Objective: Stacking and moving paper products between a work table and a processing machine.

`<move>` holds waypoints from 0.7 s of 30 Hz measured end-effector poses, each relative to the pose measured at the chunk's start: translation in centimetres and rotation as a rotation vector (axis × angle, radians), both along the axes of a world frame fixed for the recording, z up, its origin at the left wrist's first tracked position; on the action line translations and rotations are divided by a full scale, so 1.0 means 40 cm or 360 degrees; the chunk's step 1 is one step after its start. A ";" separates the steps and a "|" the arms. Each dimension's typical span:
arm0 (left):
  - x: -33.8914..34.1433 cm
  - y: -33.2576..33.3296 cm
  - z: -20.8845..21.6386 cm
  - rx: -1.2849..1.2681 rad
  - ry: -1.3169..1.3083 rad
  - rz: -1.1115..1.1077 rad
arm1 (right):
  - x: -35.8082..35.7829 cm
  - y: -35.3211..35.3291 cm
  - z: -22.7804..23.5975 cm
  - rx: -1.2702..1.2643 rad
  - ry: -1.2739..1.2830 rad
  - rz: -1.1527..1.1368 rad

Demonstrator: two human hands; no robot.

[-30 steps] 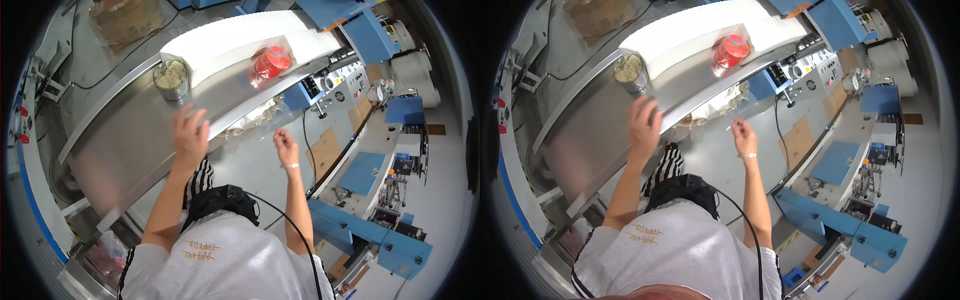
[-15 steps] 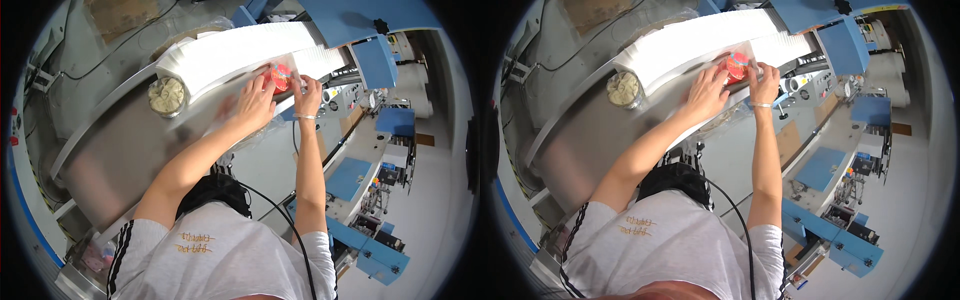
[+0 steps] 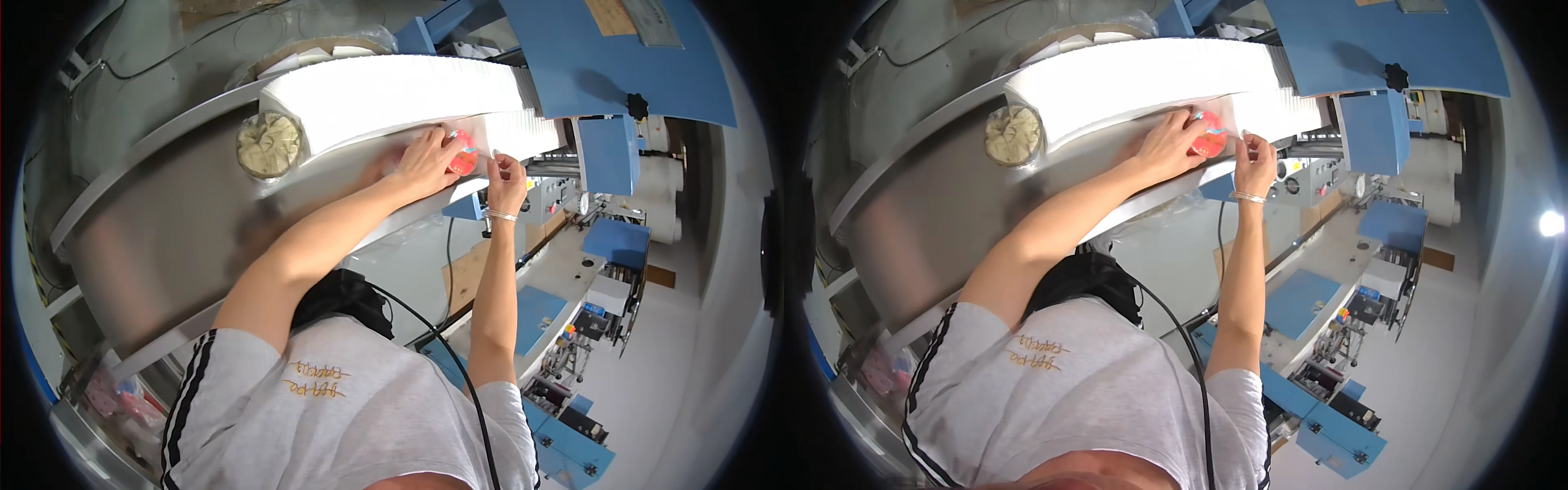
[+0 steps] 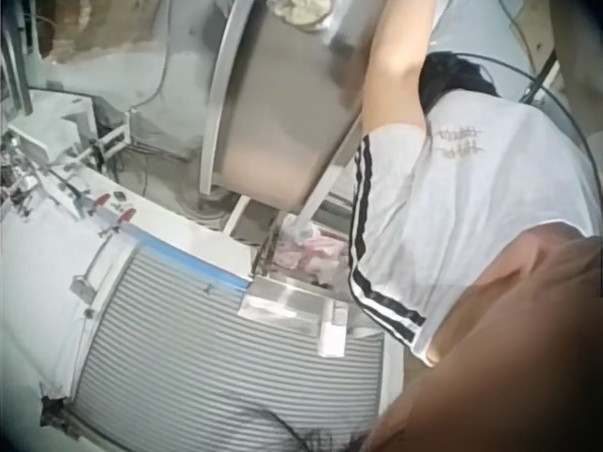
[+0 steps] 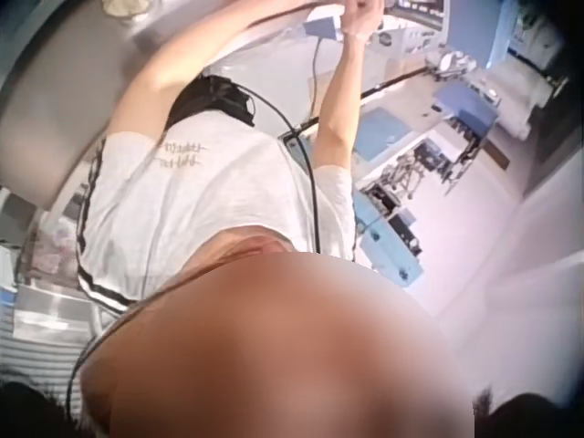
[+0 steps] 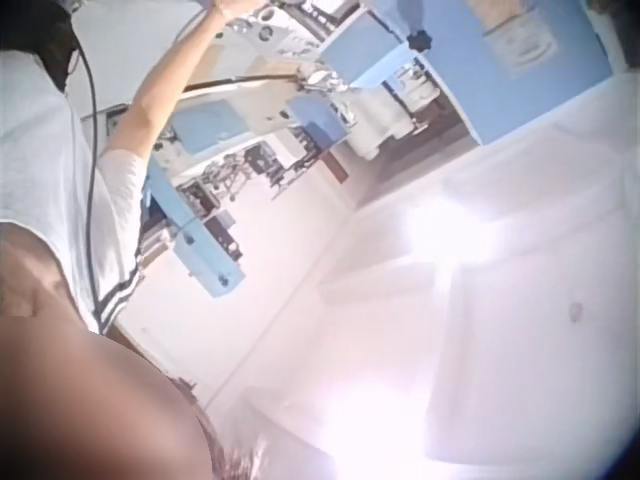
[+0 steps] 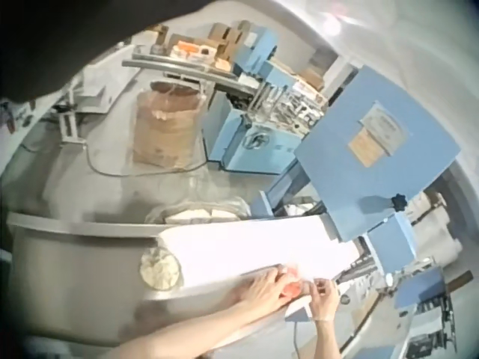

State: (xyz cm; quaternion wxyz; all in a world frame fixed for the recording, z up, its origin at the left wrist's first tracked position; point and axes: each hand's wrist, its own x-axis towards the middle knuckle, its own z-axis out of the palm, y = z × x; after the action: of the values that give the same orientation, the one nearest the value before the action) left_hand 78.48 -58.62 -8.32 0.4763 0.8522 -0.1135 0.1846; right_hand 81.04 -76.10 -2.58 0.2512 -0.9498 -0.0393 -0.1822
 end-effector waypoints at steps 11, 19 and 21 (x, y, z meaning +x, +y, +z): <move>-0.155 0.133 0.069 0.0292 0.0217 -0.0025 | 0.007 -0.035 0.003 0.0149 0.0155 0.0192; -0.142 0.019 0.140 -0.0420 0.0041 -0.0357 | 0.001 -0.019 0.023 -0.0071 0.0074 0.0305; -0.128 -0.022 0.158 -0.0729 0.0353 -0.0404 | 0.003 -0.022 0.020 -0.0028 0.0080 0.0313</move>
State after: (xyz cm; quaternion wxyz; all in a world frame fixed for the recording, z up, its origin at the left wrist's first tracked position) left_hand 73.37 -59.50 -2.00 0.6853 0.7163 -0.1219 0.0499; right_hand 81.16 -76.96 -1.79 0.2605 -0.9478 -0.1274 -0.1325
